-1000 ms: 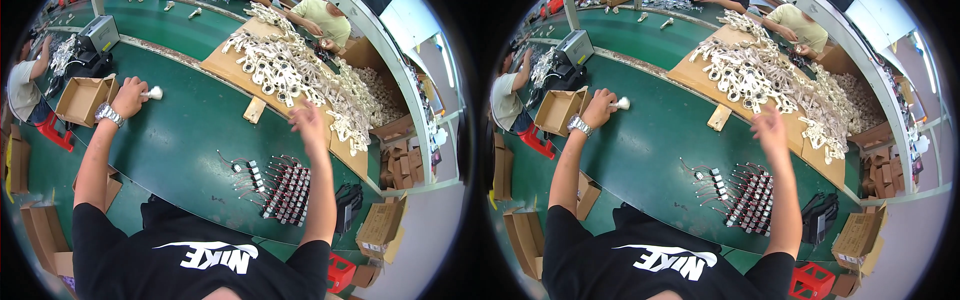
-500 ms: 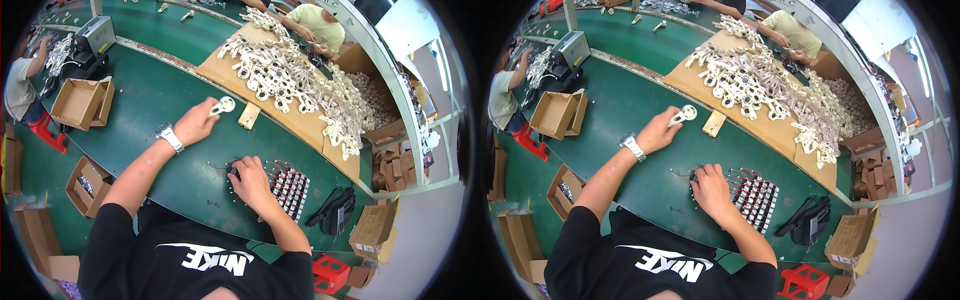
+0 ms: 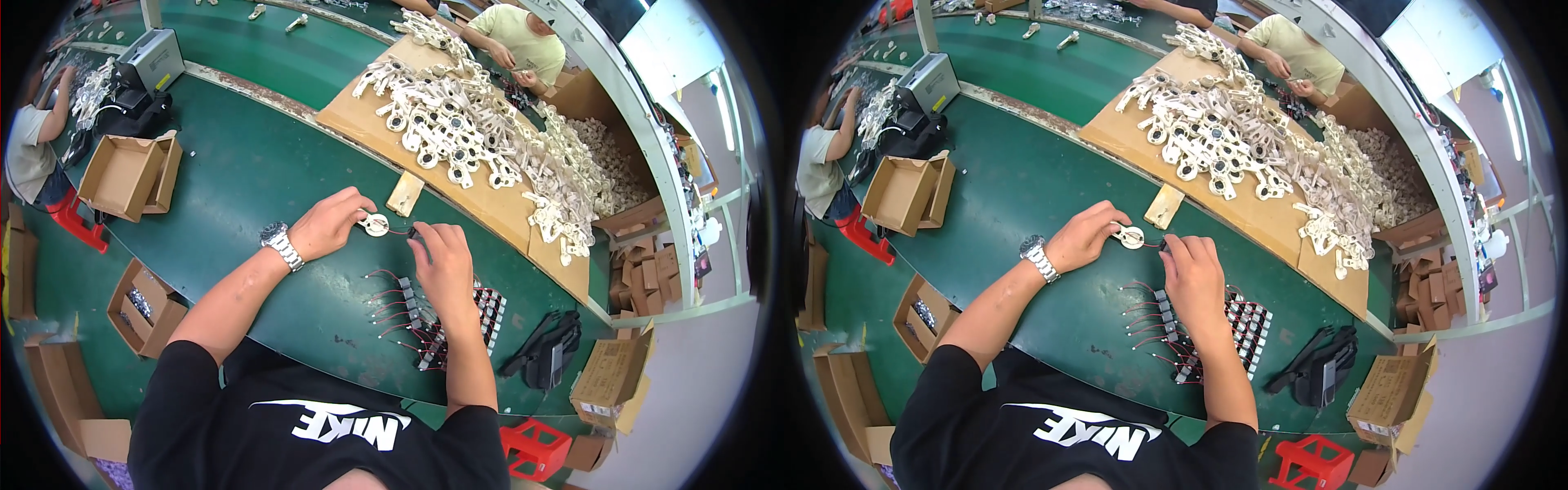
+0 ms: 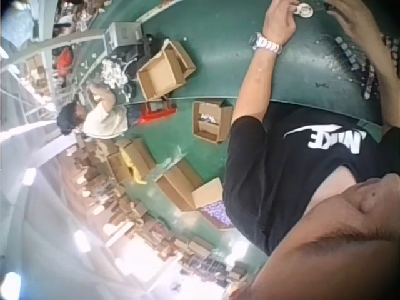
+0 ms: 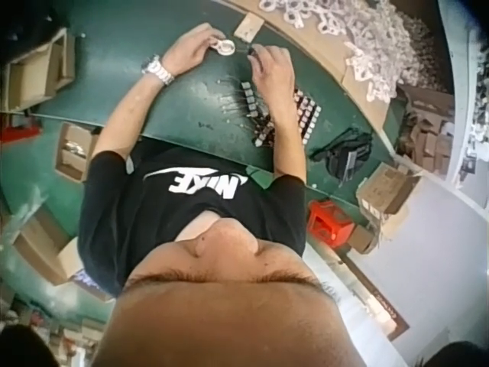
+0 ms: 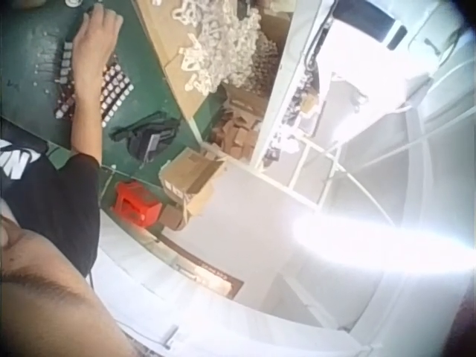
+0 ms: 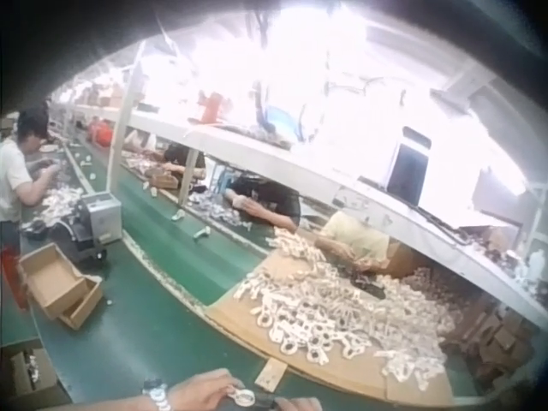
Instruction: The person assembles small electronic components and wires into white plastic housings by hand on an assembly line, taking the components from a cardboard box.
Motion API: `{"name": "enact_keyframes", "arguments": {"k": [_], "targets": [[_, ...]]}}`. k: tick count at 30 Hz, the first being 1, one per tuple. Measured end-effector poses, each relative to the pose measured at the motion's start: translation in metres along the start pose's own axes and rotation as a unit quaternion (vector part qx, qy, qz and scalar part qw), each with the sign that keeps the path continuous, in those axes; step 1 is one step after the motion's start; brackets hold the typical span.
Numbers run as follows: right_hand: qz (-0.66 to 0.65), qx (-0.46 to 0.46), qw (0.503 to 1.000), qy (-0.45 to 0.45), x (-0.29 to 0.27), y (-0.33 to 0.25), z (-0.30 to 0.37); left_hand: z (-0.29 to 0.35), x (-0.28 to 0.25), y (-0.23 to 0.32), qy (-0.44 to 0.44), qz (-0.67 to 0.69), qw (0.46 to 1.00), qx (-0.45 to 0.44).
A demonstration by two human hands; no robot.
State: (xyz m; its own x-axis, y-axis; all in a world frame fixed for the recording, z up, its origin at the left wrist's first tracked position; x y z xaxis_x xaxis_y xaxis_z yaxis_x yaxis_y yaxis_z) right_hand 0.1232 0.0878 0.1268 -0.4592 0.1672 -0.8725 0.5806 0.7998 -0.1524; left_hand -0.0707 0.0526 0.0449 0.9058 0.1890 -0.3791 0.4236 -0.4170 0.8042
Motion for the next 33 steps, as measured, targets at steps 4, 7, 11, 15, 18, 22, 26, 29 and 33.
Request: {"name": "enact_keyframes", "arguments": {"k": [4, 7, 11, 15, 18, 22, 26, 29, 33], "targets": [[0.021, -0.005, 1.0, 0.004, 0.004, 0.0, 0.001, -0.001, -0.004, -0.01, 0.031, 0.06, 0.997, -0.047], [0.041, 0.0, 0.999, -0.002, 0.008, 0.0, 0.002, 0.0, -0.002, -0.015, 0.054, 0.082, 0.994, -0.053], [0.04, -0.005, 0.999, -0.017, 0.015, -0.003, 0.004, 0.002, 0.006, -0.012, 0.045, 0.109, 0.99, -0.08], [0.043, 0.006, 0.999, 0.009, 0.013, -0.005, 0.004, 0.004, 0.011, -0.012, 0.047, 0.124, 0.986, -0.101], [0.033, 0.034, 0.998, 0.037, 0.007, -0.006, 0.002, 0.006, 0.009, -0.01, 0.059, 0.115, 0.988, -0.09], [0.029, 0.036, 0.998, 0.049, 0.005, -0.007, 0.004, 0.006, 0.011, -0.011, 0.055, 0.115, 0.987, -0.099], [0.02, 0.035, 0.998, 0.044, 0.005, -0.011, 0.005, 0.007, 0.01, -0.011, 0.058, 0.12, 0.986, -0.103], [-0.013, 0.03, 0.999, 0.014, 0.012, -0.014, 0.007, 0.007, 0.012, -0.012, 0.068, 0.131, 0.983, -0.112], [-0.019, 0.034, 0.999, -0.001, 0.021, -0.02, 0.007, 0.009, 0.011, -0.008, 0.085, 0.09, 0.989, -0.075]]}}
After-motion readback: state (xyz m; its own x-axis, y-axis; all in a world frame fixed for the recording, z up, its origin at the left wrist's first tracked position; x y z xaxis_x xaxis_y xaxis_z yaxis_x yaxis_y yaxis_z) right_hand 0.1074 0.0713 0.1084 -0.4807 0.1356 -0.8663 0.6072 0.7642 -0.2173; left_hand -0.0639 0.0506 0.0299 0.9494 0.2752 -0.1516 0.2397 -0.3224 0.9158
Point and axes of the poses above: each hand's wrist, its own z-axis away from the middle knuckle, its own x-axis out of the palm, y = z × x, the point moved 7 cm from there along -z, towards the middle knuckle, and after that the axes turned 8 degrees about z, right-handed, at the moved point
